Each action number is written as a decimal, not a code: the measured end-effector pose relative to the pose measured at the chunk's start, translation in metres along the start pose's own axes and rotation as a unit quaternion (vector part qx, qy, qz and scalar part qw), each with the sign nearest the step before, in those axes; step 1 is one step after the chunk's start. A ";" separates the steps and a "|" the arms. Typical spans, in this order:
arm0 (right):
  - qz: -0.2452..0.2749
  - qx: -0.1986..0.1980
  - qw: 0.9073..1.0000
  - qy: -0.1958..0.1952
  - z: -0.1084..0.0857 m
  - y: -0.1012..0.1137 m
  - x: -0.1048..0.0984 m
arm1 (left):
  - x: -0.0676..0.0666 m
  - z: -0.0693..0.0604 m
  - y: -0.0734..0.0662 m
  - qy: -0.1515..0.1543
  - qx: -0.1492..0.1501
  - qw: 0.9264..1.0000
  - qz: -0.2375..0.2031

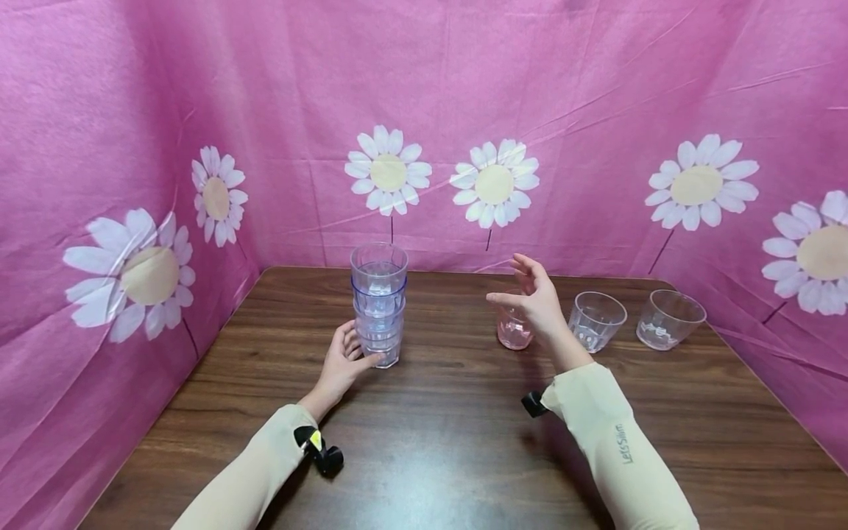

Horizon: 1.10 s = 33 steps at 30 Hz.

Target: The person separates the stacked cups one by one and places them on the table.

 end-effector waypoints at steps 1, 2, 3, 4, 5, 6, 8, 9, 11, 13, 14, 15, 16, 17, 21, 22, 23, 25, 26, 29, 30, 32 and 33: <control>0.007 -0.003 1.000 0.004 -0.001 0.002 0.004 | 0.000 0.000 0.000 0.000 0.001 1.000 -0.001; 0.007 -0.008 1.000 0.010 -0.001 0.004 0.008 | 0.000 0.001 -0.001 0.001 0.002 1.000 -0.001; 0.009 -0.012 1.000 0.017 -0.002 0.006 0.011 | 0.000 0.001 -0.001 0.001 0.003 1.000 0.000; 0.008 -0.019 1.000 0.023 -0.002 0.008 0.015 | 0.000 0.001 -0.001 0.001 0.004 1.000 -0.002; 0.009 -0.024 0.999 0.029 -0.002 0.010 0.019 | 0.000 0.002 -0.001 0.001 0.004 1.000 -0.002; 0.011 -0.026 0.999 0.037 -0.001 0.011 0.023 | 0.000 0.002 -0.001 0.002 0.004 1.000 -0.002; 0.009 -0.029 0.998 0.055 0.000 0.014 0.031 | 0.001 0.001 -0.001 0.002 0.004 1.000 -0.003; 0.012 -0.027 0.998 0.063 0.001 0.015 0.036 | 0.001 0.001 -0.001 0.002 0.003 1.000 -0.003; 0.017 -0.026 0.997 0.077 0.003 0.017 0.044 | 0.001 0.001 0.000 0.002 0.004 1.000 -0.002; 0.021 -0.024 0.996 0.088 0.004 0.020 0.052 | 0.001 0.001 0.000 0.000 0.003 1.000 -0.003; 0.023 -0.022 0.995 0.091 0.004 0.021 0.056 | 0.001 0.001 0.001 0.000 0.003 1.000 -0.002; 0.026 -0.021 0.995 0.094 0.004 0.022 0.059 | 0.001 0.001 0.001 0.000 0.004 1.000 -0.001; 0.027 -0.022 0.995 0.097 0.004 0.024 0.063 | 0.001 0.001 0.001 0.000 0.004 1.000 -0.002; 0.028 -0.023 0.994 0.099 0.004 0.026 0.067 | 0.001 0.001 0.001 0.000 0.003 1.000 -0.002; 0.033 -0.031 0.993 0.113 0.004 0.030 0.081 | 0.001 0.001 0.001 0.000 0.002 1.000 -0.001; 0.037 -0.033 0.992 0.118 0.003 0.031 0.085 | 0.001 0.001 0.001 0.000 0.002 1.000 -0.001; 0.042 -0.033 0.991 0.122 0.003 0.031 0.089 | 0.001 0.001 0.000 0.000 0.002 1.000 -0.001; 0.050 -0.033 0.990 0.132 0.003 0.031 0.097 | 0.000 0.001 0.000 -0.001 0.003 1.000 -0.001; 0.054 -0.032 0.989 0.135 0.002 0.031 0.100 | 0.000 0.000 0.000 -0.001 0.002 1.000 -0.002; 0.071 -0.030 0.986 0.145 0.001 0.031 0.110 | 0.000 0.000 -0.001 -0.002 0.000 1.000 -0.003; 0.076 -0.030 0.986 0.148 0.001 0.031 0.114 | 0.000 0.000 -0.001 -0.002 0.000 1.000 -0.003; 0.087 -0.030 0.984 0.152 0.000 0.031 0.119 | 0.000 0.000 -0.001 -0.002 -0.003 1.000 -0.004; 0.091 -0.029 0.983 0.154 0.000 0.032 0.122 | 0.001 0.000 -0.002 -0.002 -0.003 1.000 -0.004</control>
Point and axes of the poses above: each hand's wrist, its own z-axis towards the middle knuckle, its own x-axis out of the palm, y = z × x, the point moved 6 cm from there along z, towards the middle knuckle, and after that the axes turned 14 degrees about x, right-handed, at the moved point
